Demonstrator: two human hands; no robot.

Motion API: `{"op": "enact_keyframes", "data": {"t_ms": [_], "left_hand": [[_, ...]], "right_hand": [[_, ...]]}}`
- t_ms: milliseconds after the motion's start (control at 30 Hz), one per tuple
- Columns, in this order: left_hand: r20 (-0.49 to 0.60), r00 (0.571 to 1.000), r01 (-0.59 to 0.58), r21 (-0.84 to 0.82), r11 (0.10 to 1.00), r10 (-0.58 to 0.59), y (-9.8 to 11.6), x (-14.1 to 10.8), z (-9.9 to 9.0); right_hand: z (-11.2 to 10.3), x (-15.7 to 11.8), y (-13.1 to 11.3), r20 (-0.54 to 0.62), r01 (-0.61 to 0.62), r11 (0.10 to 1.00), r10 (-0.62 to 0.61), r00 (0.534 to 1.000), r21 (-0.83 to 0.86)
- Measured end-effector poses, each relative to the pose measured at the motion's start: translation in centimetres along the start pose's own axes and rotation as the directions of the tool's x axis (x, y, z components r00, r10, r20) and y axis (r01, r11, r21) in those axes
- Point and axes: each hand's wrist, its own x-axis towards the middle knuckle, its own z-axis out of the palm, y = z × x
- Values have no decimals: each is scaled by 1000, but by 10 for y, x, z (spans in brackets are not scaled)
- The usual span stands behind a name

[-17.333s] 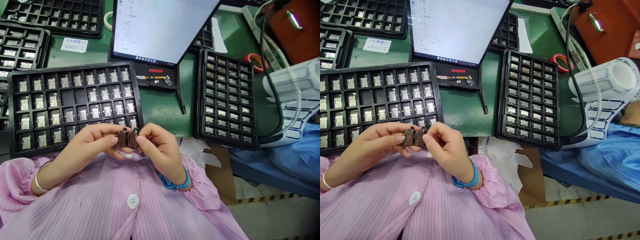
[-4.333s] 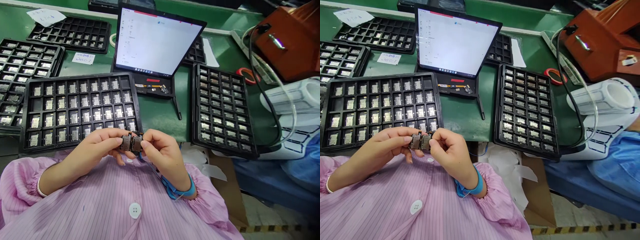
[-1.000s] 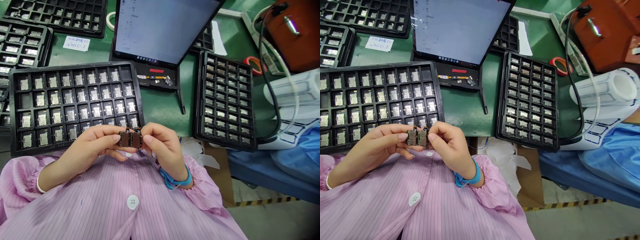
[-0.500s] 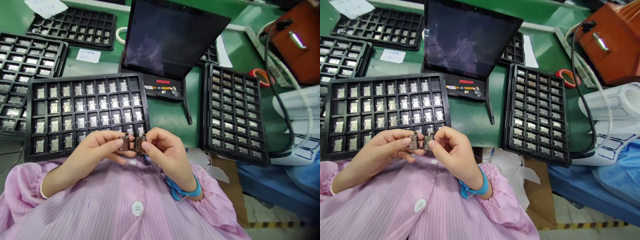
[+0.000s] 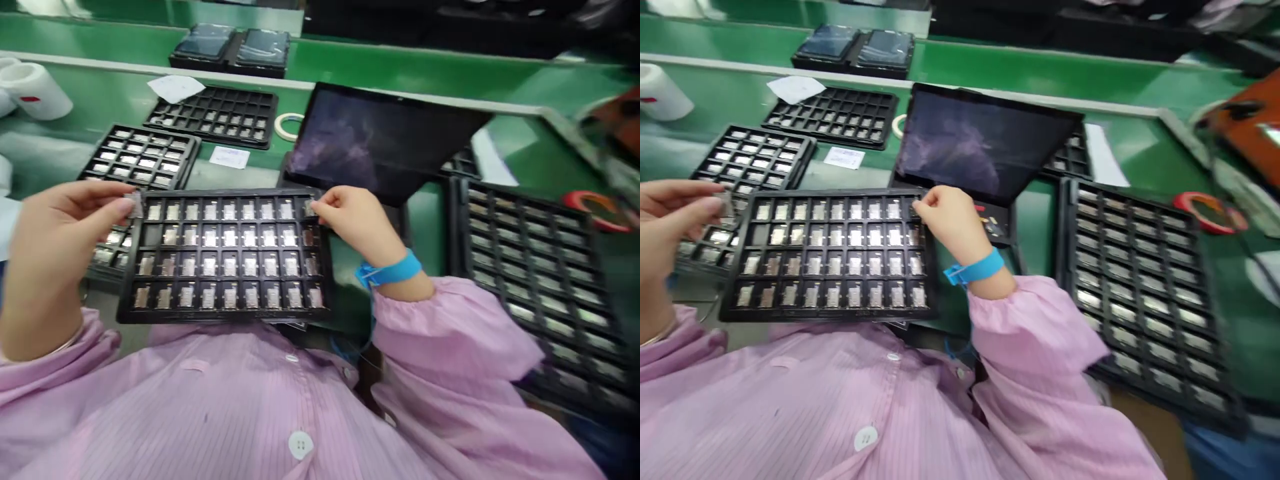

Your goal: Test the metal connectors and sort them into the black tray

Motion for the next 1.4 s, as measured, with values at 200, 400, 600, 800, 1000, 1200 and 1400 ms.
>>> {"op": "enact_keyframes", "data": {"t_ms": [200,400,600,800,1000,1200,1400], "left_hand": [[-77,990,-82,382,921,120,-27,20,-9],[-16,992,-104,496,862,129,-51,36,-8],[39,934,-276,708,650,354,-53,32,-6],[294,882,-459,717,525,369,-4,26,41],[552,721,-692,546,472,419,27,56,121],[565,732,-679,554,481,382,17,87,155],[543,737,-670,515,534,402,15,88,155]], "right_hand": [[9,8,4,0,-20,997,20,1000,-75],[13,-2,1,-51,-16,992,10,999,-122],[26,-4,-14,11,293,940,-296,955,-176],[37,5,-15,72,312,932,-304,950,-183],[36,6,-7,15,354,935,-353,935,-22],[41,3,9,-12,342,906,-350,937,249],[38,1,20,-86,222,687,-227,970,692]]}}
